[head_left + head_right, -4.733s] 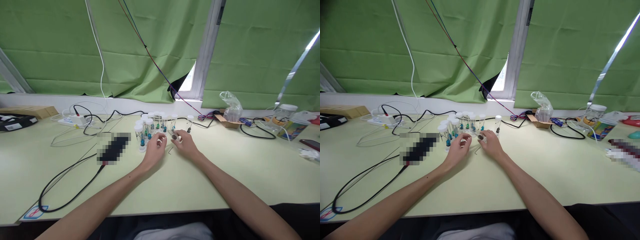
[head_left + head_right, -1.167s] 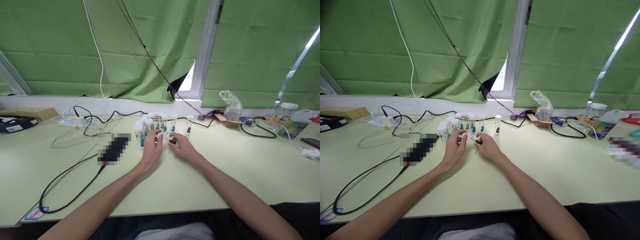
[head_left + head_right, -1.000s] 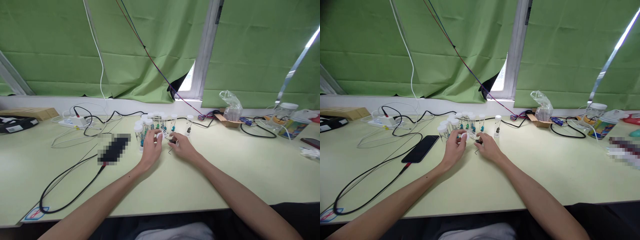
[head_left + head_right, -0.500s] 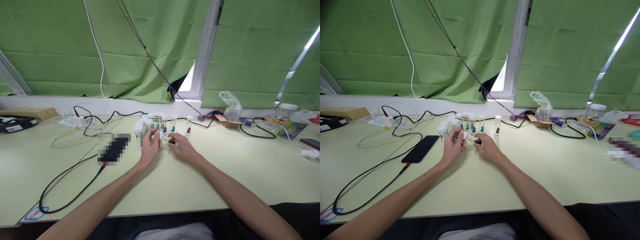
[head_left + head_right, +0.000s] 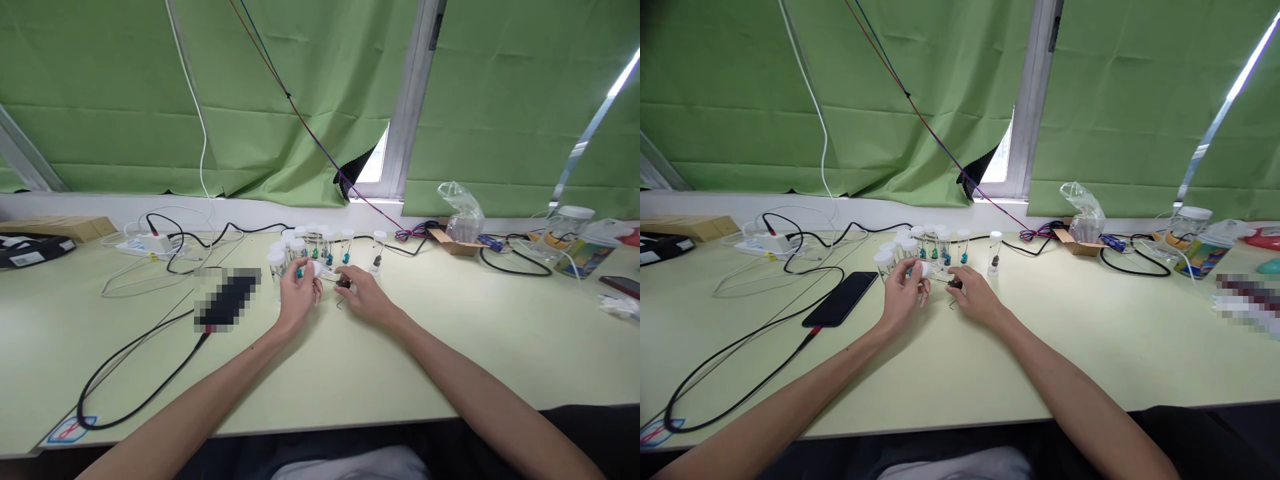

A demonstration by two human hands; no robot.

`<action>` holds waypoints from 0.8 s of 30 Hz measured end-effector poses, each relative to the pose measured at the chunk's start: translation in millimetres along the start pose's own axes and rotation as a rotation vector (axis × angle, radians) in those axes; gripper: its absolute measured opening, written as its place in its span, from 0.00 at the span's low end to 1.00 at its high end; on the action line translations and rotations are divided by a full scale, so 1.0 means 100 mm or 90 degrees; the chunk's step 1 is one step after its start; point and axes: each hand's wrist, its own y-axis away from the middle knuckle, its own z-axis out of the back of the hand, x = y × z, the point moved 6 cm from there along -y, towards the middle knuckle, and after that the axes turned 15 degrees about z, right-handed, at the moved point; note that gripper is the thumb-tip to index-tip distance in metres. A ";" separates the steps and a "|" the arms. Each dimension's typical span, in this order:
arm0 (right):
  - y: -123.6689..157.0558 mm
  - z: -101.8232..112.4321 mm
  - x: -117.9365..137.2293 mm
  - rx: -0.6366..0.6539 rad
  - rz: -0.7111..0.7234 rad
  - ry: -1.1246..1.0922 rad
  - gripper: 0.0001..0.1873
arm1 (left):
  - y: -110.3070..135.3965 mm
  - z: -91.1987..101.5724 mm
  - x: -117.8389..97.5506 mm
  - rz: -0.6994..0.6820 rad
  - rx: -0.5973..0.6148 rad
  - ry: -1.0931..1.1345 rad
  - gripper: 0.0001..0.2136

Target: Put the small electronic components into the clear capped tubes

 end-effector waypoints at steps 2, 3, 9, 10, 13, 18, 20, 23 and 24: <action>0.00 0.01 0.00 -0.004 0.004 0.000 0.15 | 0.00 0.00 -0.02 -0.003 -0.002 0.004 0.12; 0.00 0.01 0.01 -0.005 0.006 0.000 0.15 | 0.00 0.00 -0.03 -0.002 -0.005 0.007 0.13; 0.01 0.02 0.00 -0.004 0.014 -0.001 0.15 | -0.01 0.00 -0.01 0.028 -0.020 0.026 0.14; 0.01 0.02 0.00 -0.004 0.016 -0.002 0.15 | -0.01 0.01 -0.01 0.033 -0.025 0.027 0.14; 0.01 0.02 -0.01 -0.005 0.021 -0.006 0.16 | -0.02 0.02 0.00 0.046 -0.038 0.024 0.14; 0.02 0.02 -0.03 -0.007 0.027 -0.015 0.16 | -0.03 0.04 0.02 0.072 -0.049 0.008 0.13; 0.02 0.02 -0.03 -0.009 0.029 -0.016 0.16 | -0.03 0.04 0.03 0.080 -0.046 0.006 0.13; 0.02 0.02 -0.04 -0.009 0.034 -0.017 0.16 | -0.03 0.03 0.04 0.085 -0.030 -0.003 0.12; 0.03 0.02 -0.04 -0.008 0.035 -0.017 0.16 | -0.03 0.02 0.04 0.088 -0.024 -0.007 0.12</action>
